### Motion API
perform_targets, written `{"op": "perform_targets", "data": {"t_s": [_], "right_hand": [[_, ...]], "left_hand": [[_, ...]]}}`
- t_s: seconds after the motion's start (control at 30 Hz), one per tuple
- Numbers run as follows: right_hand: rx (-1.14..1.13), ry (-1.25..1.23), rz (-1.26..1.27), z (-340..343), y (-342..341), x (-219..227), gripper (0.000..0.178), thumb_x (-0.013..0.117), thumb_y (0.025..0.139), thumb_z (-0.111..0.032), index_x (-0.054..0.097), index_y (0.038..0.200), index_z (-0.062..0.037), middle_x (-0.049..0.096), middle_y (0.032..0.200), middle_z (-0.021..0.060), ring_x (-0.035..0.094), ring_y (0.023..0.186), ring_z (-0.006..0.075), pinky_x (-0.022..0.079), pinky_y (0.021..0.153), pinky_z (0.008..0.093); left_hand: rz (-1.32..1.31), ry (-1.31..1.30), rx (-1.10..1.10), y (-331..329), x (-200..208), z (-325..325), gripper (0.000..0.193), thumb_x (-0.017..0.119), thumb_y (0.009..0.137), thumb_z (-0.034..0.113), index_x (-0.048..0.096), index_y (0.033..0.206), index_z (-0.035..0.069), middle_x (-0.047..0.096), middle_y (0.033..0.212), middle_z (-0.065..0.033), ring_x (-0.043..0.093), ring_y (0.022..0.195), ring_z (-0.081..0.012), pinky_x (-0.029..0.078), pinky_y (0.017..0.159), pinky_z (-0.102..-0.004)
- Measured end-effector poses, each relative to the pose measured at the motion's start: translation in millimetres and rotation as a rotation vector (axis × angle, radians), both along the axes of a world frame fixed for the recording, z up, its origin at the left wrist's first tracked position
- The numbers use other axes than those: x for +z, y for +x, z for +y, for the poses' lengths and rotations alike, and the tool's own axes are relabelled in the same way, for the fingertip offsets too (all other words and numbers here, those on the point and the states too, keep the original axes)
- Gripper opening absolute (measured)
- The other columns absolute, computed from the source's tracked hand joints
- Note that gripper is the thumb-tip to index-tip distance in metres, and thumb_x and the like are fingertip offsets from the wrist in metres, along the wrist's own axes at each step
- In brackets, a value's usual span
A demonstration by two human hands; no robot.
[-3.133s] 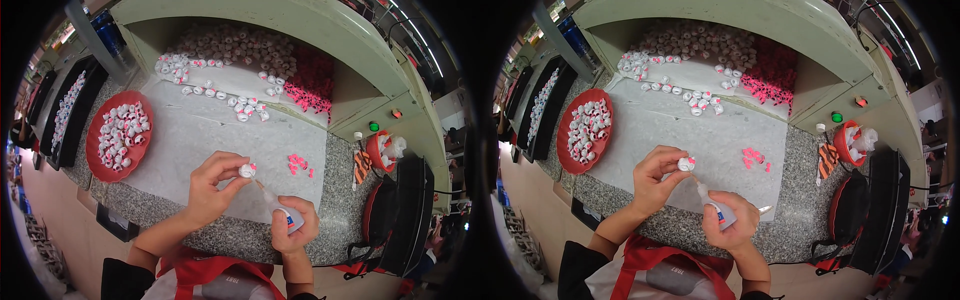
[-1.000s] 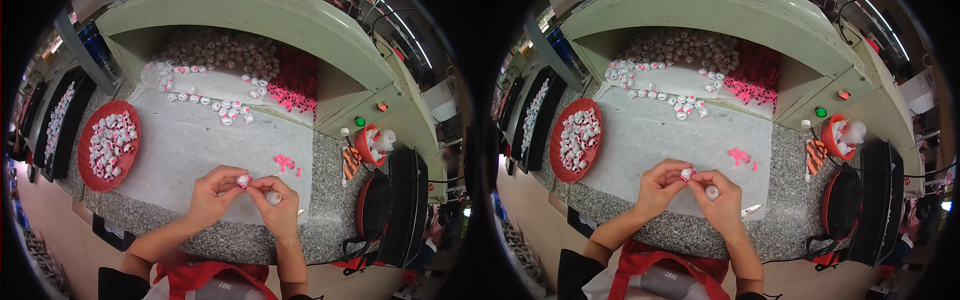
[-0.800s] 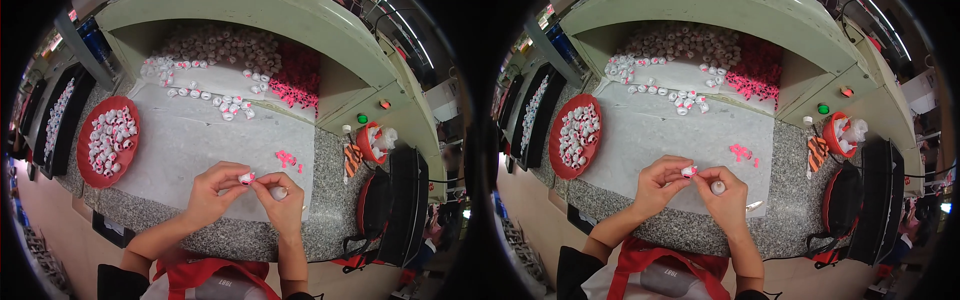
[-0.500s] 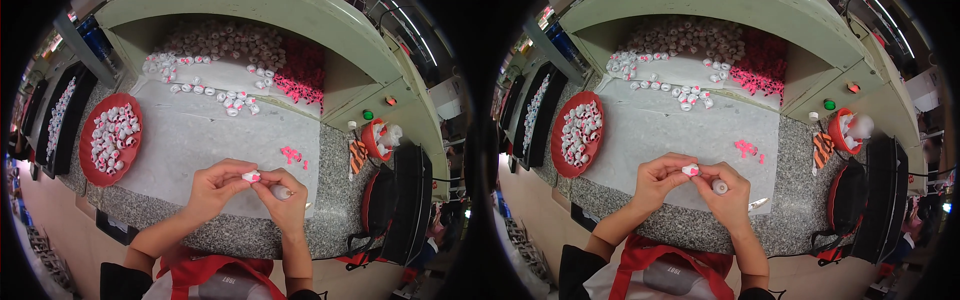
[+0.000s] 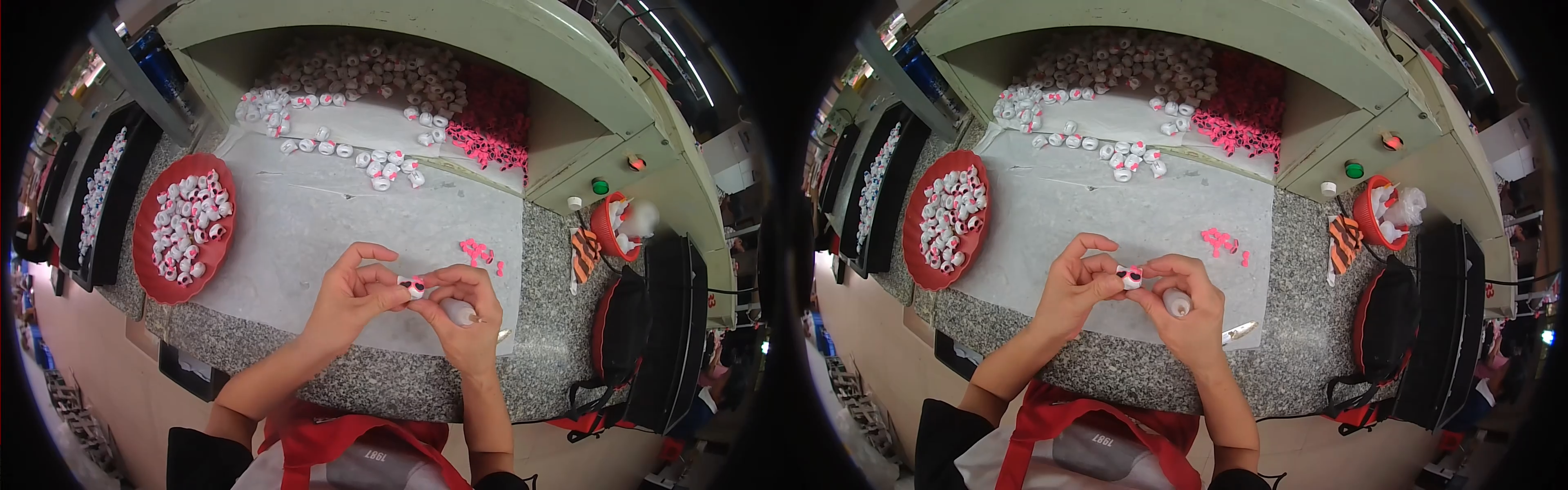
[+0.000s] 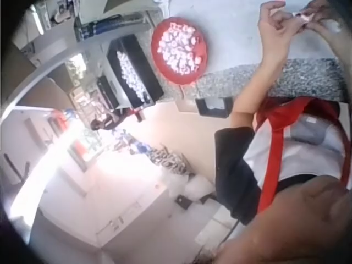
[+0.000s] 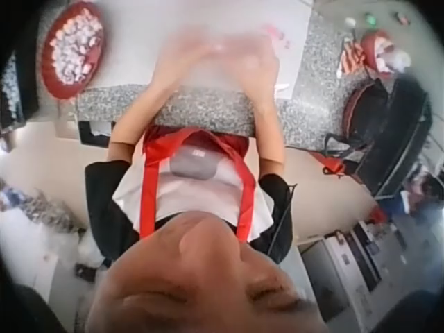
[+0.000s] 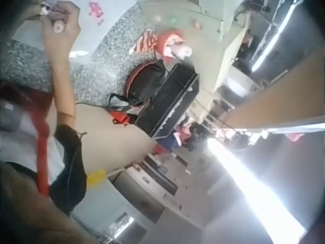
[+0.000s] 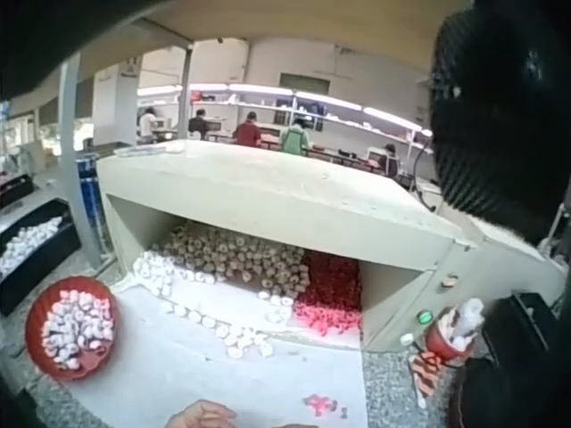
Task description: Gluing small pink bows onto white toy heads at a factory assembly line.
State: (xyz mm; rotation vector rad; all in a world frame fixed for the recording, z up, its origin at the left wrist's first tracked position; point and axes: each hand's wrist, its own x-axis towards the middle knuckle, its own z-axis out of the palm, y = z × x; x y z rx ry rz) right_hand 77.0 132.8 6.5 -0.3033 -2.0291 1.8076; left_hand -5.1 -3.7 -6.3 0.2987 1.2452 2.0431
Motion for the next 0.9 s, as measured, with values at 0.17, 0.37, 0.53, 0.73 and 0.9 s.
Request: {"op": "perform_targets", "data": {"t_s": [0.17, 0.37, 0.53, 0.73, 0.9], "right_hand": [[0.108, -0.127, 0.042, 11.9, 3.2, -8.6, 0.042, 0.065, 0.066, 0.009, 0.05, 0.105, 0.0006, 0.057, 0.091, 0.0128, 0.058, 0.071, 0.013, 0.047, 0.062, 0.0223], [0.207, -0.154, 0.075, 6.1, 0.4, 3.5, 0.042, 0.062, 0.069, 0.009, 0.048, 0.108, 0.0035, 0.058, 0.094, 0.015, 0.059, 0.073, 0.0142, 0.05, 0.065, 0.025], [0.148, -0.09, 0.045, 1.4, 0.4, 0.2, 0.042, 0.063, 0.068, 0.01, 0.049, 0.107, 0.0049, 0.057, 0.098, 0.0151, 0.059, 0.073, 0.0135, 0.049, 0.068, 0.0261], [0.114, 0.002, 0.093, 3.4, 2.4, -5.0, 0.038, 0.065, 0.067, 0.008, 0.051, 0.102, 0.0044, 0.057, 0.095, 0.0131, 0.057, 0.074, 0.0117, 0.046, 0.068, 0.0242], [0.09, -0.124, 0.072, -0.4, 2.5, 5.9, 0.027, 0.066, 0.067, 0.006, 0.054, 0.091, 0.0029, 0.056, 0.094, 0.0117, 0.057, 0.077, 0.0123, 0.047, 0.069, 0.024]], "left_hand": [[0.294, -0.004, -0.102, -0.1, 10.0, -3.7, 0.043, 0.059, 0.075, -0.006, 0.037, 0.111, 0.001, 0.059, 0.091, -0.014, 0.062, 0.081, -0.0219, 0.052, 0.065, -0.0273], [0.117, -0.058, -0.203, -8.7, 21.7, -9.1, 0.038, 0.06, 0.075, -0.004, 0.038, 0.104, 0.001, 0.061, 0.083, -0.0154, 0.062, 0.073, -0.0187, 0.049, 0.058, -0.0239], [0.067, -0.052, -0.218, -12.2, 13.7, -5.4, 0.031, 0.061, 0.076, -0.002, 0.043, 0.101, -0.002, 0.062, 0.084, -0.0141, 0.061, 0.074, -0.015, 0.048, 0.06, -0.0236], [0.263, -0.051, -0.035, 1.0, 13.6, -0.2, 0.023, 0.063, 0.072, -0.006, 0.054, 0.094, -0.007, 0.06, 0.09, -0.0169, 0.061, 0.08, -0.0183, 0.052, 0.07, -0.0266], [0.256, -0.001, -0.028, 1.8, 13.6, 0.2, 0.024, 0.063, 0.072, -0.007, 0.053, 0.093, -0.007, 0.06, 0.091, -0.0173, 0.061, 0.084, -0.0199, 0.053, 0.072, -0.0288]]}}
